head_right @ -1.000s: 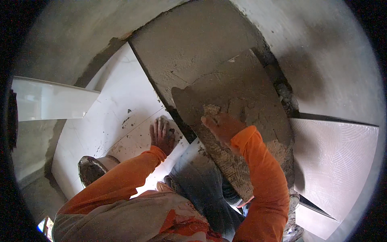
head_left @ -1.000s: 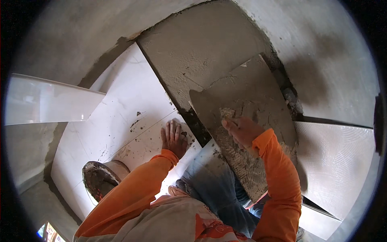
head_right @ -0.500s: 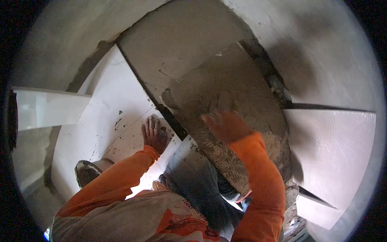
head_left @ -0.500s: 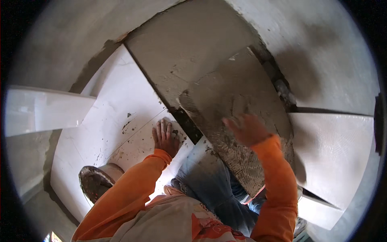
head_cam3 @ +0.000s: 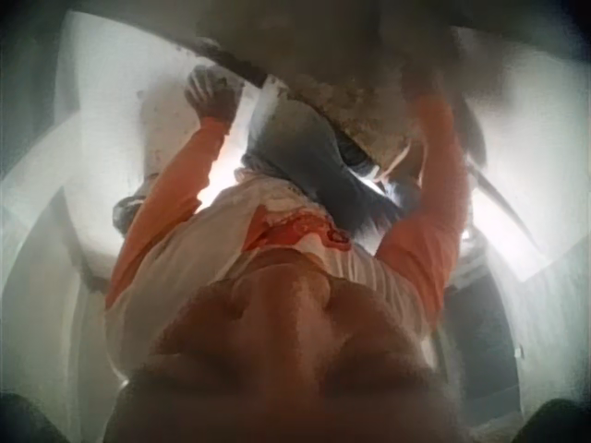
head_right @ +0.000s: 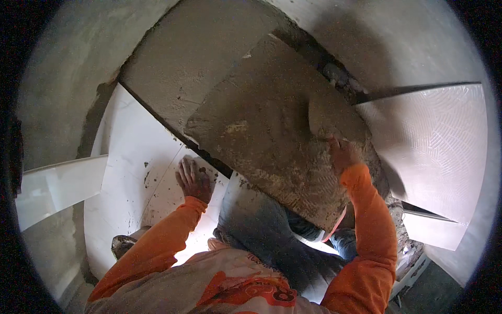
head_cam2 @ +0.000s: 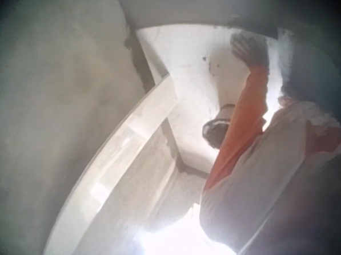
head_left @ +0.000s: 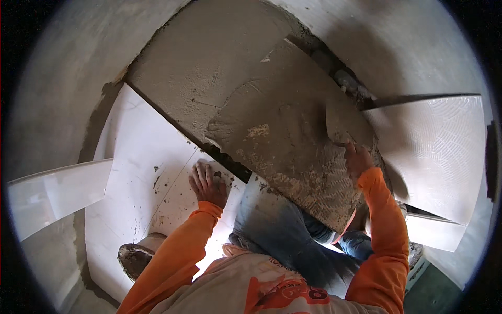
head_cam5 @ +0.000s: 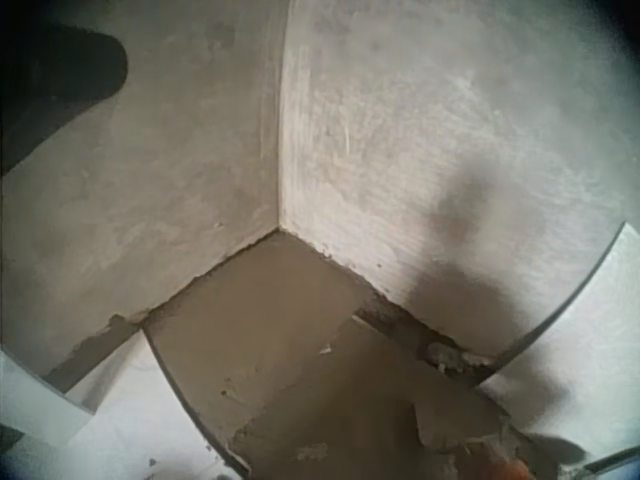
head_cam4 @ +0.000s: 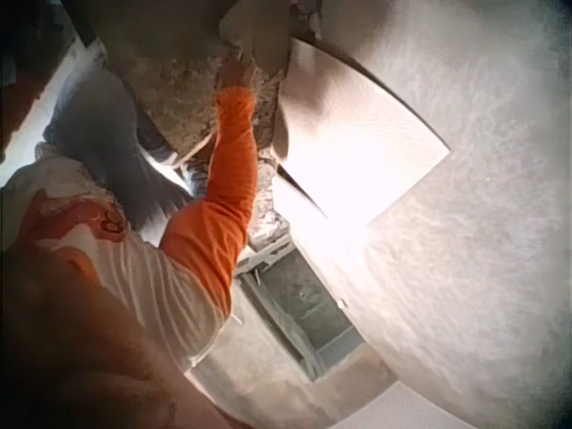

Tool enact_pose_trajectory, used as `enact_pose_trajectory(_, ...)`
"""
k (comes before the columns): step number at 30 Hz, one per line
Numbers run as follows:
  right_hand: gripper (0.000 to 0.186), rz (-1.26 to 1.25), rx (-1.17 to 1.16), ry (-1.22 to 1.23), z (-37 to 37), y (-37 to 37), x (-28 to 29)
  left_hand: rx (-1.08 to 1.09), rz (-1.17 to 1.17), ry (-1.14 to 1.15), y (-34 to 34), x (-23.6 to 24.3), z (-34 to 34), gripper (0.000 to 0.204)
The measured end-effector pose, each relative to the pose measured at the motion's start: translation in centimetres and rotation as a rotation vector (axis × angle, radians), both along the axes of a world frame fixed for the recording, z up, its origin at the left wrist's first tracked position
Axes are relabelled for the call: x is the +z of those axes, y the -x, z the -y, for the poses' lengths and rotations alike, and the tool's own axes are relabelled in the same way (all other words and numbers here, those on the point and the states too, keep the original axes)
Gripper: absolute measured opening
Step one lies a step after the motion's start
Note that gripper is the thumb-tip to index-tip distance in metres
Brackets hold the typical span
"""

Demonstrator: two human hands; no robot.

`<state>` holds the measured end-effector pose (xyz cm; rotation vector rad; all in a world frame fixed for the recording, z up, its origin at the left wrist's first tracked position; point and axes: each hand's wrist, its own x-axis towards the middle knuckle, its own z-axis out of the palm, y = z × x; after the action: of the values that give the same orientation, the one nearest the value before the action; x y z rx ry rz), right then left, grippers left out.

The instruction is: The person spreads mortar onto the back of a tile using a trowel and then places the tile onto the floor, tapping it with a rubber mallet to level it.

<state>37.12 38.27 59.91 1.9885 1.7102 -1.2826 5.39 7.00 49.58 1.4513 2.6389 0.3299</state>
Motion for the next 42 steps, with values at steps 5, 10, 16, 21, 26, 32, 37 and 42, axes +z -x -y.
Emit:
enact_pose_trajectory(5,0.067,0.092,0.197,-0.111,0.8,8.2,1.9,-0.014,-0.02,-0.014,0.1,-0.5,0.0,0.064)
enact_pose_trajectory(10,0.068,-0.128,0.547,0.044,4.9,14.9,5.3,0.002,-0.037,0.024,0.2,0.0,-0.1,0.063)
enact_pose_trajectory(16,0.056,-0.142,0.863,-0.077,8.4,9.6,6.7,-0.001,-0.049,0.028,0.2,-0.3,0.1,0.063)
enact_pose_trajectory(21,0.056,0.055,0.804,-0.038,5.0,5.2,8.2,-0.023,-0.061,0.025,0.0,0.2,-0.4,0.063)
enact_pose_trajectory(26,0.058,-0.03,0.855,-0.173,6.5,9.9,6.9,-0.041,-0.089,-0.023,-0.1,-0.5,-0.1,0.061)
enact_pose_trajectory(32,0.049,-0.033,1.06,-0.115,7.1,1.4,4.4,-0.049,-0.127,0.031,-0.3,-0.3,-0.2,0.057)
enact_pose_trajectory(37,0.044,0.018,0.875,-0.204,5.1,1.3,7.4,-0.059,-0.137,-0.004,0.0,-0.2,-0.3,0.058)
enact_pose_trajectory(42,0.046,-0.057,0.839,-0.277,5.7,5.6,4.5,-0.07,-0.145,-0.053,-0.3,-0.8,0.0,0.059)
